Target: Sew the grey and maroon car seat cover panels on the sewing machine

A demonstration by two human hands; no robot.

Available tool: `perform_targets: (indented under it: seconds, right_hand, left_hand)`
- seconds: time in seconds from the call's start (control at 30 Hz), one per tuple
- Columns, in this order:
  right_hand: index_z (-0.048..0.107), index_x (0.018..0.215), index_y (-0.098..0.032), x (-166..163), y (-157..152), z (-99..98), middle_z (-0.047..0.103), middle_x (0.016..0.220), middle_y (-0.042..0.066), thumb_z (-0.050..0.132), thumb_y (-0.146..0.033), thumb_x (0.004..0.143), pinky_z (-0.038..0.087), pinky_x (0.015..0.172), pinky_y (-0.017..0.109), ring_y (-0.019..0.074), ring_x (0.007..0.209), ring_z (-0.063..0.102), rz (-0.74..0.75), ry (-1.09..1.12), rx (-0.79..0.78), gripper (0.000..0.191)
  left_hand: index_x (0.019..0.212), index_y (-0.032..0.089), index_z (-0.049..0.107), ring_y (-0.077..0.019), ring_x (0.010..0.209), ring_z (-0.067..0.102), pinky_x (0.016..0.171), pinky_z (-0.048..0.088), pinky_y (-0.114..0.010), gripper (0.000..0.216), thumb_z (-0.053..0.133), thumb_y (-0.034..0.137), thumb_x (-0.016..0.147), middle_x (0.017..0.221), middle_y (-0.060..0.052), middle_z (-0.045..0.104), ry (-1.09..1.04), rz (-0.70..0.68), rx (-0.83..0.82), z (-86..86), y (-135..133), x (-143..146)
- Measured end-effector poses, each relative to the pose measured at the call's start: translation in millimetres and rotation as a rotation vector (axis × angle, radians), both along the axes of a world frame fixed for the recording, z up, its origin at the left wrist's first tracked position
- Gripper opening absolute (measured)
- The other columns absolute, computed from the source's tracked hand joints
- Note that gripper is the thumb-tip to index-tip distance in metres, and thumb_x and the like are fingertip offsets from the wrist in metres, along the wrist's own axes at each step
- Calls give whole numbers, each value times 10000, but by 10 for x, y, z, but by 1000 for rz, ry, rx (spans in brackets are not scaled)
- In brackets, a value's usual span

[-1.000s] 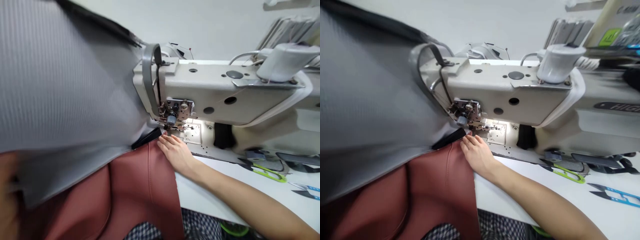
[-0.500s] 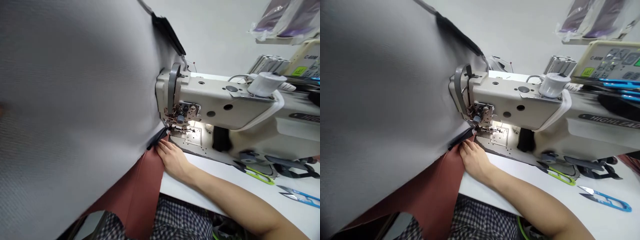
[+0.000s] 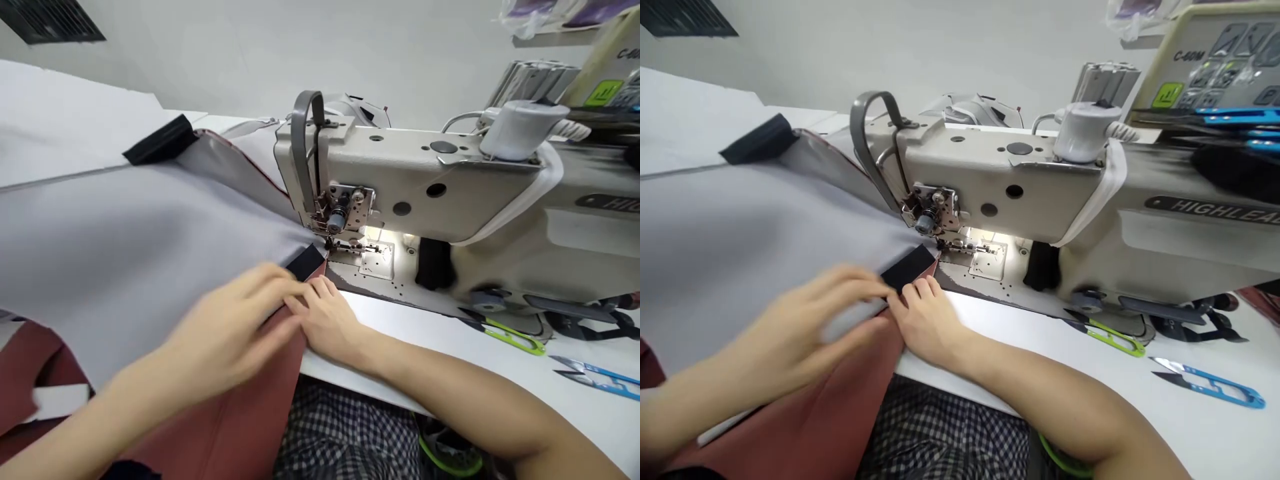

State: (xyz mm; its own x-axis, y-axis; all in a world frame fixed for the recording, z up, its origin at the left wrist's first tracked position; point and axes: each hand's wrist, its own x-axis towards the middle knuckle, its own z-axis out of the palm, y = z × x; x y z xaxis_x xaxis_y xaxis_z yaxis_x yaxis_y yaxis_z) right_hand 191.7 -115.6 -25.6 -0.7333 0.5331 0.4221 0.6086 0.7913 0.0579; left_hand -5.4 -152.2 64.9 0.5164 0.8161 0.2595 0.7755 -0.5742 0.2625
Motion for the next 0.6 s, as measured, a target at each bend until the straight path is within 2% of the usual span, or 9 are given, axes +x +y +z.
perform_targets:
  seconds: [0.03,0.07,0.1,0.17,0.23,0.33,0.47,0.53,0.6]
  right_hand:
    - [586,1264,-47,3,-11,-3,619,1142,182,449,-172,961,420,1041,483,288,1069,519,17,14,7,355]
    - [609,1222,-50,8,-21,-4,625,1146,185,445,-178,962,407,1059,482,291,1089,520,32,22,6,333]
    - [633,1170,-51,16,-27,-3,634,1141,188,446,-179,960,405,1065,476,293,1104,524,44,25,-2,309]
    - [668,1082,-58,34,-34,0,658,1098,182,467,-177,944,430,1043,456,296,1106,546,68,11,-35,271]
    - [685,1066,-50,47,-41,3,672,1099,191,488,-189,933,453,1022,451,310,1117,566,98,-15,-38,276]
    - [683,1127,4,45,-70,11,668,1172,241,480,-151,937,473,1017,441,325,1150,589,102,-73,36,319]
    - [678,1177,27,17,-126,42,674,1185,252,482,-113,936,511,998,431,331,1134,629,55,-134,57,341]
    - [680,1184,27,12,-143,59,666,1210,260,493,-119,937,526,993,438,335,1149,633,39,-160,34,343]
    - [670,1202,39,16,-147,69,645,1250,272,501,-125,940,533,999,448,345,1182,625,32,-183,25,352]
  left_hand:
    - [1148,224,610,-192,1007,622,879,504,-296,316,383,365,980,1154,-62,628,10,-45,-115,-26,138,196]
    - [1105,200,618,-186,967,631,875,502,-304,326,349,335,978,1113,-64,635,8,-10,-179,-67,303,329]
    - [1123,181,610,-184,903,637,849,505,-317,330,363,333,966,1089,-70,636,21,91,-211,-120,479,397]
    - [1228,192,582,-187,856,637,814,502,-322,364,465,365,930,1049,-55,641,81,159,-268,-231,793,385]
    - [1285,237,561,-199,883,641,798,494,-315,427,569,408,893,1051,-34,650,164,119,-270,-306,971,308]
    - [1262,230,580,-226,891,661,711,480,-310,354,553,332,924,1092,-55,664,371,55,-186,-326,952,343]
    - [1268,66,561,-252,780,675,575,416,-310,405,409,57,892,939,-134,676,676,75,-87,-245,796,607]
    - [1240,67,578,-251,778,678,565,392,-306,421,421,30,852,914,-131,686,693,61,-101,-178,817,678]
    - [1128,123,637,-243,773,675,564,365,-305,373,444,46,820,895,-107,702,664,30,-143,-102,897,680]
